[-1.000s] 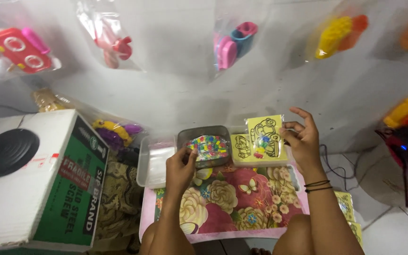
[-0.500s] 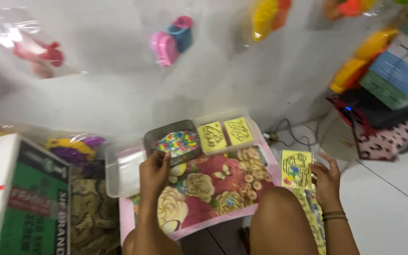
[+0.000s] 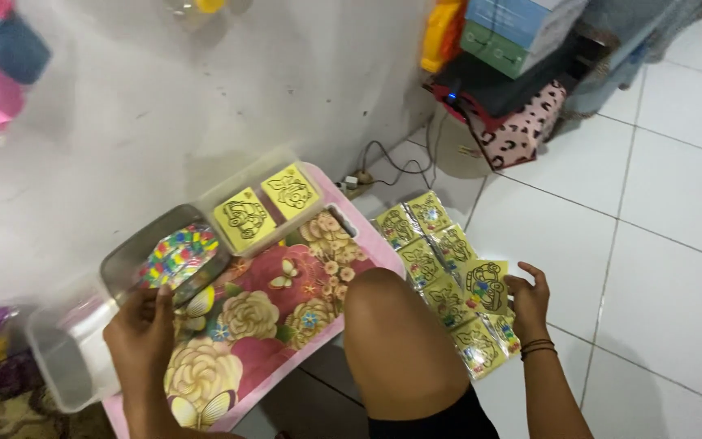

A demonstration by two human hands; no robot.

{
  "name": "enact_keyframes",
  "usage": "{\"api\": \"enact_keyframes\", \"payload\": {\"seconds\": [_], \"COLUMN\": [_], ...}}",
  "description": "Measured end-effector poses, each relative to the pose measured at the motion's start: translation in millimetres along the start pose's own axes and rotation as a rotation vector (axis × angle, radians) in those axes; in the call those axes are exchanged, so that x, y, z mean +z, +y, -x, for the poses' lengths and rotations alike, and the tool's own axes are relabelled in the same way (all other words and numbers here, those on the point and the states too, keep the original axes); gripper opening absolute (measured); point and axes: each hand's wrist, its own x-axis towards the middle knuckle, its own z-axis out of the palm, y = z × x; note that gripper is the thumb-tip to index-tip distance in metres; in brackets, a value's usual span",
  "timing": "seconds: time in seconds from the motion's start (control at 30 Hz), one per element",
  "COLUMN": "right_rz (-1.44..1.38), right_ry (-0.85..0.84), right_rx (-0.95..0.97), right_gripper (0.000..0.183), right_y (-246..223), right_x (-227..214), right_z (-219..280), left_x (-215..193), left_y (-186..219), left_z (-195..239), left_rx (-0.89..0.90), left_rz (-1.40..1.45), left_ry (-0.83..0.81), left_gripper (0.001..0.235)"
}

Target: The person assembles small craft kits by placing a yellow card with a vehicle outline into a clear plastic bag, adding colorful beads, and sealing the bag. The person repeats this process for multiple kits, arranging the finished packages on the floor.

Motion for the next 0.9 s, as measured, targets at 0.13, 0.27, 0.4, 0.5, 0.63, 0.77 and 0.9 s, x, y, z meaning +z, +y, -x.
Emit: {"api": "enact_keyframes", "payload": {"seconds": [0.13,0.27,0.4,0.5,0.63,0.77,0.9], "right_rz": [-0.013,-0.044,-0.014,0.126,0.246,0.262,0.316], "right_ry": [0.02,0.008,0.13,0.187,0.179,0.085,0.027], "right_rx": [0.095,0.119,0.128,0.065,-0.019,0.0,-0.013], "right_gripper": [0.038,0.035,0.032,0.03,0.025,0.025,0.019], "right_y": [-4,21,38,51,62,59,64], "right_x": [-4,-7,-4,-5,-2,18,53], "right_z": [4,-19,-38,-56,-82,-90,-99], "left_x": [7,10,14,16,17,20,25], "left_y": [-1,6,5,-2,-10,-12,-13], "left_z": [2,5,4,4,-1,-3,-7], "left_rx": [0.04,0.012,-0.021,0.019,0.013,-0.028,-0.064], "left_rz": [-0.047,-0.02,-0.035,-0.06,-0.119,-0.185,-0.145], "left_ry": [-0.012,-0.036,-0.045,-0.029,-0.037,-0.04,-0.024], "left_gripper": [0.035,0.033,0.034,0.032,0.03,0.035,0.036]}}
